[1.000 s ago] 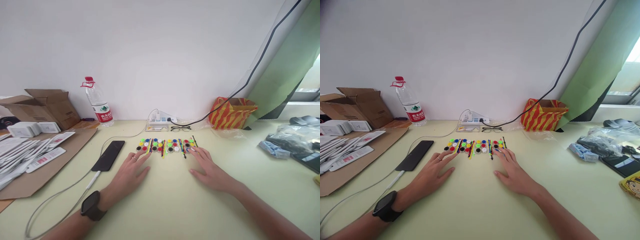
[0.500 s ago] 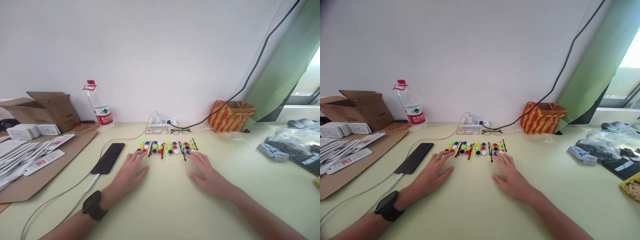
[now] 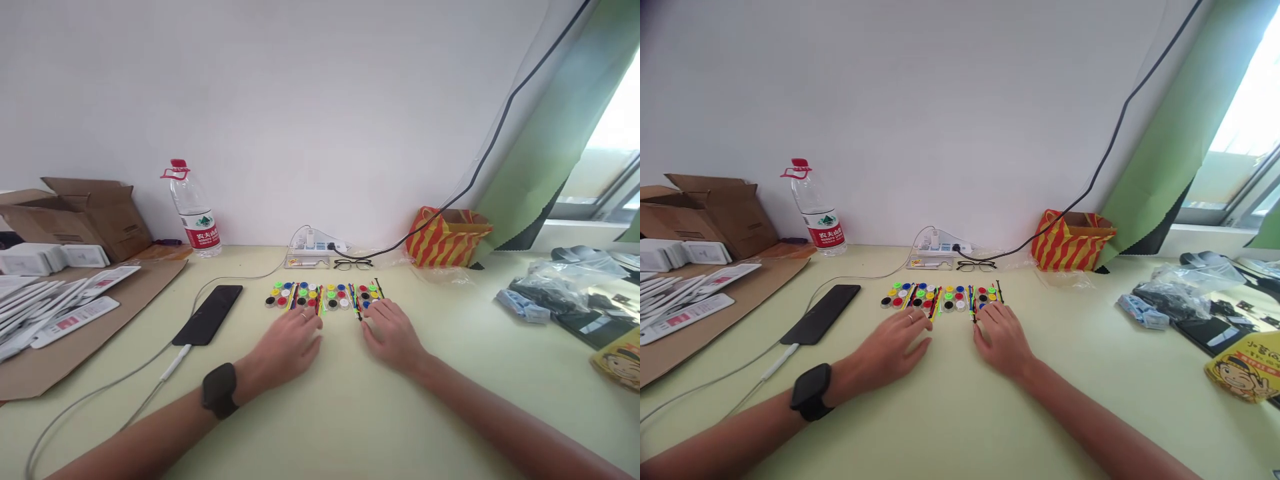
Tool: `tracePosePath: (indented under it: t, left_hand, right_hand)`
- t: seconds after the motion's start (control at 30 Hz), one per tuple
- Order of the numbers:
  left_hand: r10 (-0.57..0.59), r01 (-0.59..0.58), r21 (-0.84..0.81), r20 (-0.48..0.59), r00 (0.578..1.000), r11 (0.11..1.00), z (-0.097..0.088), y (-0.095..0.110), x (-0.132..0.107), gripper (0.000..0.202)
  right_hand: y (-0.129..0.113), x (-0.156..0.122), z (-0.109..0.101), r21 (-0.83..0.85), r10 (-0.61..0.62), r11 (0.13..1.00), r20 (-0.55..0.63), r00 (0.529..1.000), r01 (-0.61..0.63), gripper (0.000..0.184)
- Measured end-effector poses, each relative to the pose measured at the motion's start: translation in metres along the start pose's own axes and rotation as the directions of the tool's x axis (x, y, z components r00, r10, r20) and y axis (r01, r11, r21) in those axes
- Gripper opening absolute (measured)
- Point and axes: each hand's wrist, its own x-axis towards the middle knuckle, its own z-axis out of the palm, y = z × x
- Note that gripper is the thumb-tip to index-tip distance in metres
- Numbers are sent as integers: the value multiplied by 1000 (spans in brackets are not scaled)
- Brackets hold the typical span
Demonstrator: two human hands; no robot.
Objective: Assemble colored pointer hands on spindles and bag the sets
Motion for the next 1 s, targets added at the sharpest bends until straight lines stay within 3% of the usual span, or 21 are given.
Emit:
tracePosePath:
  t: [0.1,0.2,0.3,0.43,0.73,1.0]
  left_hand:
    - [4,6,-86,120,993,996,6,14,3,17]
    - [21,17,-216,174,985,976,3,12,-1,15]
    - [21,29,-277,177,984,960,-2,6,-6,13]
    - [1,57,-302,189,982,952,-2,5,-6,13]
    - [-3,68,-326,197,980,943,-4,7,-3,14]
    - [-7,68,-342,177,984,937,-2,6,-5,13]
  right_hand:
    - [21,10,5,10,177,984,-76,981,-176,16]
    - [41,15,5,118,358,932,-144,922,-344,29]
    - [58,13,4,147,353,928,-52,934,-342,31]
    - [74,10,8,154,458,876,33,888,-457,40]
    - [66,12,3,54,417,885,346,841,-462,53]
    - [68,11,6,102,414,876,342,843,-472,57]
